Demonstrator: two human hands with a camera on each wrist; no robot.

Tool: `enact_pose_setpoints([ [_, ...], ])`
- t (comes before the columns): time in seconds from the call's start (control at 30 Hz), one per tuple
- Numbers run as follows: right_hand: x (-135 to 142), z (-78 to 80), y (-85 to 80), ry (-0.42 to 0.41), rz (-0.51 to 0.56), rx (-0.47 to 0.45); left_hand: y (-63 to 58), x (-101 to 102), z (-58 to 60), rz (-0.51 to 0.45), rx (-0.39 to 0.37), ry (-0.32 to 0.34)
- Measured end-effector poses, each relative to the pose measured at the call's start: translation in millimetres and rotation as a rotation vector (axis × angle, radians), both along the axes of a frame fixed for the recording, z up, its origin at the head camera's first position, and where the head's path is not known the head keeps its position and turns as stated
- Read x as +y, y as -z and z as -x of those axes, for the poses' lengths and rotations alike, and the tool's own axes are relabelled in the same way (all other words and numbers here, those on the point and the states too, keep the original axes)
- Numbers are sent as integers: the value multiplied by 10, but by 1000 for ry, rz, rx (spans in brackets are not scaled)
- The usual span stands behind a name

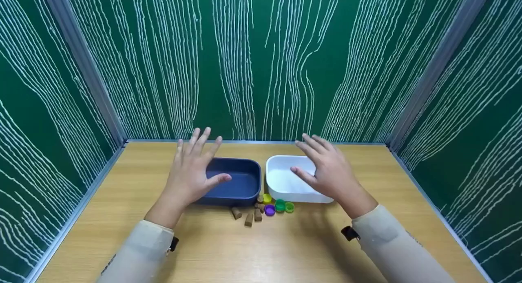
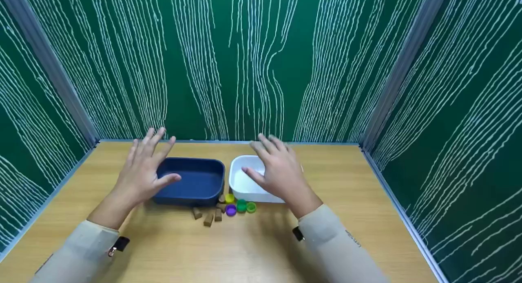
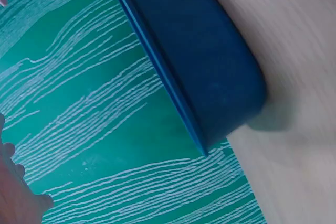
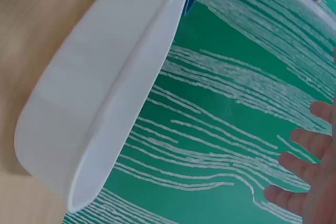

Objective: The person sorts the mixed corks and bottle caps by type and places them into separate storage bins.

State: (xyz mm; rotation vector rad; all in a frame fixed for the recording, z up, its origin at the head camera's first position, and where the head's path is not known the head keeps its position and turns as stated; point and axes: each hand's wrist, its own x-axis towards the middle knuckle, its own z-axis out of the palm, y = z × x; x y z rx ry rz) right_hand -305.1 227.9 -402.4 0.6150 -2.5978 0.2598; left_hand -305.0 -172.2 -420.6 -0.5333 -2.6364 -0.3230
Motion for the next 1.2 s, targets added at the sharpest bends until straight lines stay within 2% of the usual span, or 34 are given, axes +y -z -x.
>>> enact_pose_setpoints([
  [0.3,-281,-164,120,-58,-31,1,167,-199,74,-43,-149,-92],
  [0.43,-428,-225,182,-112,-61,-12,278,-288,125,-41,-224,-116],
  [0.57,-570,-273,265,-159,-84,13,382,-362,149,-43,-297,-139],
  [0.7,-713,-306,368,-225,-56,26,456,-420,162,-44,-355,-149],
  [0.83,-859,-309,464,-281,-39,-49,496,-457,186,-62,-417,-155],
  [1.03,-1045,-297,681,-286,10,-265,522,-512,206,-105,-473,-176],
  [1.2,-1157,-271,849,-247,8,-282,551,-543,216,-145,-515,-181],
])
